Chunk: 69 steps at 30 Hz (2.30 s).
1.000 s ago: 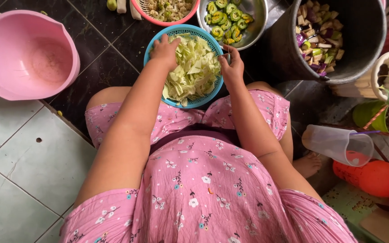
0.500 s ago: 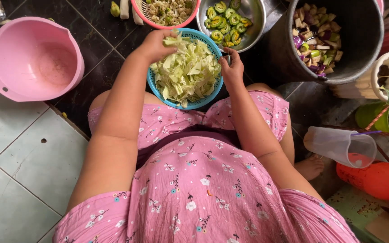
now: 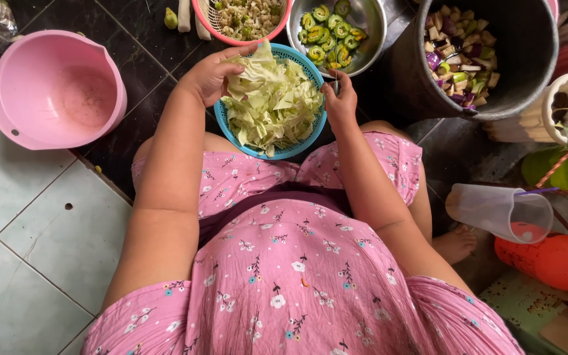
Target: The person is preparing cabbage by tearing and cutting the leaves into smaller pieces and placing them into a colander on the floor.
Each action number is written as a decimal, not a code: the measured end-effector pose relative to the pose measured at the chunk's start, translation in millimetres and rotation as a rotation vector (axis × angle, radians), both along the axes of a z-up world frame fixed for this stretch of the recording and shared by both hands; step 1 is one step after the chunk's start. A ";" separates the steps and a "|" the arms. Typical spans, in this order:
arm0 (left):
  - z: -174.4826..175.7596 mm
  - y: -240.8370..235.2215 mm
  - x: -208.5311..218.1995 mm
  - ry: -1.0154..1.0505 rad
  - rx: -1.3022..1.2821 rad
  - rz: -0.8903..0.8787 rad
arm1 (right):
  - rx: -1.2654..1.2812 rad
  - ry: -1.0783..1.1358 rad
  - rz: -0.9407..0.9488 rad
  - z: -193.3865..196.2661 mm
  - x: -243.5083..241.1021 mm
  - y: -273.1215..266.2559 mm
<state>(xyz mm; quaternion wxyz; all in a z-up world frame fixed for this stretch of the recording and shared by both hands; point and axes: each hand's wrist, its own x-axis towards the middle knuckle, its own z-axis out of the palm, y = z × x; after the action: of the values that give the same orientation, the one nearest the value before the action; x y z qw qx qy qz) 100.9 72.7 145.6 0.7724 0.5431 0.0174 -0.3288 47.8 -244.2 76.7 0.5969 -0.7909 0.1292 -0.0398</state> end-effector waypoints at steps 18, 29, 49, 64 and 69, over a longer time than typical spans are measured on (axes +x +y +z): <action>4.7 -10.8 -1.0 -0.207 0.288 -0.067 | 0.044 -0.010 -0.024 -5.7 4.4 0.8; -2.8 -104.9 -20.9 -0.547 1.245 -0.610 | 0.096 -0.015 -0.066 -7.5 4.8 -0.1; -42.3 -3.3 5.2 -0.005 0.379 0.185 | 0.014 0.070 -0.043 -5.5 6.0 0.7; -35.6 -16.1 5.4 -0.476 0.799 -0.199 | -0.018 0.089 -0.009 -13.5 9.0 0.5; -26.5 -73.3 7.3 -0.598 1.261 -0.234 | 0.017 0.064 -0.031 -16.1 8.4 -1.7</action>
<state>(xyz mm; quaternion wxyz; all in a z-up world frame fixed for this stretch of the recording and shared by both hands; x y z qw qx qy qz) 108.2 -0.6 119.1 0.2419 0.9523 -0.0669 -0.1738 56.2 -245.9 60.6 0.5983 -0.7846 0.1610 -0.0225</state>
